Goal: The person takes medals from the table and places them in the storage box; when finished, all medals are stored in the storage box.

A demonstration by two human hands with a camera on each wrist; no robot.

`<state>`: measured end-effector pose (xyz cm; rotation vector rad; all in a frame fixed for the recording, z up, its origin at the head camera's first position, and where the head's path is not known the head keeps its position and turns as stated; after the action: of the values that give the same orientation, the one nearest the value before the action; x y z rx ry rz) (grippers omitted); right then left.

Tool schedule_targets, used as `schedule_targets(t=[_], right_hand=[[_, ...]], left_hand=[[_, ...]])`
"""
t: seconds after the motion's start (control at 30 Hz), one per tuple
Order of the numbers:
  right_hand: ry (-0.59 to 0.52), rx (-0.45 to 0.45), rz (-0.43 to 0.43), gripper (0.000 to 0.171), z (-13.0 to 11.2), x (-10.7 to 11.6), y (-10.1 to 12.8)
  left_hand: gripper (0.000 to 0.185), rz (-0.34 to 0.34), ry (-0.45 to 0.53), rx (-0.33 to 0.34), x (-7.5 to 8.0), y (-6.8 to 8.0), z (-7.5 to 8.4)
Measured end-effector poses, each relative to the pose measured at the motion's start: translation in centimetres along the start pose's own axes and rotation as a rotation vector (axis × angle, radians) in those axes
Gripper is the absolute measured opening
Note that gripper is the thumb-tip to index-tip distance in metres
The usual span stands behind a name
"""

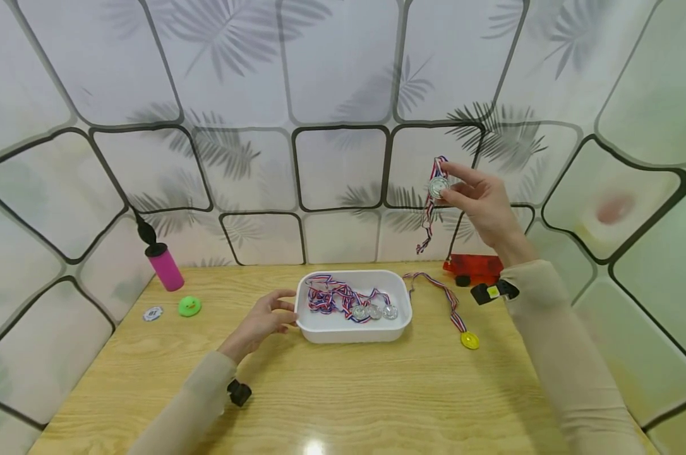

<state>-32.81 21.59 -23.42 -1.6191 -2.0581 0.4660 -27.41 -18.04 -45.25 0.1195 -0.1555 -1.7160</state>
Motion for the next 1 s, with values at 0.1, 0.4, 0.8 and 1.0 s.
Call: schedule_targets(t=[0.1, 0.4, 0.8, 1.0], right_hand=[[0.015, 0.005, -0.004, 0.045, -0.2, -0.6, -0.2], [0.008, 0.015, -0.104, 0.044, -0.3, -2.8, 0.0], [0.240, -0.139, -0.250, 0.047, 3.2, -6.6, 1.0], [0.287, -0.216, -0.283, 0.047, 4.9, -8.4, 1.0]], left_hand=[[0.057, -0.003, -0.003, -0.001, 0.0, 0.0, 0.0], [0.058, -0.003, -0.006, 0.008, -0.1, 0.3, 0.2], [0.057, -0.008, 0.012, 0.007, 0.0, 0.2, -0.1], [0.056, -0.005, 0.020, 0.009, 0.0, 0.1, -0.1]])
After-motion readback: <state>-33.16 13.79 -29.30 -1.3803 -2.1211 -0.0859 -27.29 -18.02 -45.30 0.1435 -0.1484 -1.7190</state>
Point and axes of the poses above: each hand's wrist, its own y-axis away from the middle knuckle, its own x-axis out of the back of the hand, z = x × y, the point moved 3 cm from there along -y, towards the middle knuckle, and after that the axes turned 10 degrees about y, right-handed, at the moved point
